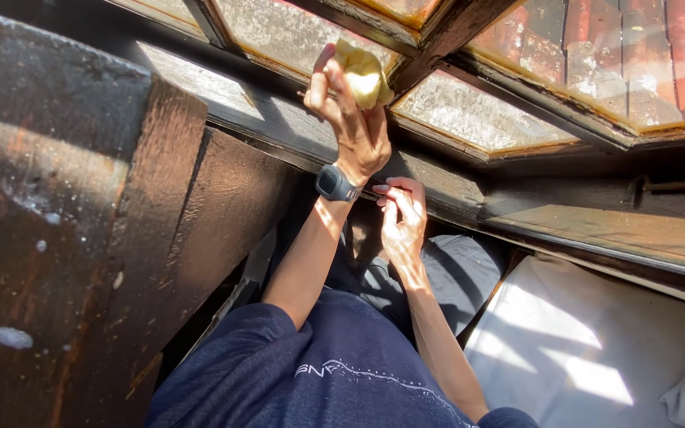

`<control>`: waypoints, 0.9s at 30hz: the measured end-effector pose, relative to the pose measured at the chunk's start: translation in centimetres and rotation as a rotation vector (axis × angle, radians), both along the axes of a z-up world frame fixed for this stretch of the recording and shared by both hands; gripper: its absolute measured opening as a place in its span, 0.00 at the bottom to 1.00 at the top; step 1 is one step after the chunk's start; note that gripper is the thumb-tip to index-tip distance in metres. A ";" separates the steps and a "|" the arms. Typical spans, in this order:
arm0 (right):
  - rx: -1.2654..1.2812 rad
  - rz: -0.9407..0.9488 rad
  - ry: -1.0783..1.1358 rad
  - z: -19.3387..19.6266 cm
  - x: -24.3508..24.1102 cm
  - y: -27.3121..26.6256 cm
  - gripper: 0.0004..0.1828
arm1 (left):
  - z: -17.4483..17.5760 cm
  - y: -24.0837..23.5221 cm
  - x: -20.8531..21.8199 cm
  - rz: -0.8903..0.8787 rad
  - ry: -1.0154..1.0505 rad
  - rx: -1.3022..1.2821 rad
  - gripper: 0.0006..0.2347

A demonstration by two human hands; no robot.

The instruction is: Cleaning a wooden-framed window using a sponge and soapy water.

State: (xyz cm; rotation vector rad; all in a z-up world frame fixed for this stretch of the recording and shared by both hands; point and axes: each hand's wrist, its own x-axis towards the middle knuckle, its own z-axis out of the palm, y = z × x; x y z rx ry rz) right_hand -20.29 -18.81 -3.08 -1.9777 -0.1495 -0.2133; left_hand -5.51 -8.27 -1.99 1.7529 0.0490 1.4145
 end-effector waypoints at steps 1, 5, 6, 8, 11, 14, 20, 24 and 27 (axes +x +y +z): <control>0.003 0.001 0.003 0.0 -0.1 -0.1 0.14 | -0.6 0.3 0.0 0.051 -0.036 0.132 0.31; -0.001 0.000 0.003 0.1 -0.1 -0.3 0.14 | -1.8 0.3 0.5 0.029 -0.106 0.069 0.26; 0.002 -0.002 0.008 0.1 -0.1 -0.4 0.14 | -1.9 0.4 0.8 0.045 -0.098 0.103 0.21; 0.006 -0.008 0.013 0.2 0.0 -0.4 0.13 | -3.2 0.1 1.7 0.057 -0.090 0.138 0.17; -0.001 -0.012 0.009 0.2 0.3 -0.4 0.14 | -5.0 -0.2 3.0 0.117 -0.080 0.084 0.14; -0.010 -0.009 0.018 0.0 0.2 -0.4 0.14 | -4.3 0.9 1.8 -0.003 -0.134 0.173 0.26; -0.058 -0.013 0.013 0.3 0.1 0.0 0.16 | -2.1 1.8 0.5 -0.053 -0.038 0.248 0.12; -0.098 -0.009 -0.034 0.5 0.0 0.1 0.14 | -0.9 0.8 1.8 -0.032 -0.098 0.155 0.29; -0.058 -0.001 -0.034 0.5 0.4 0.0 0.15 | -2.5 1.2 1.1 -0.064 -0.065 0.226 0.32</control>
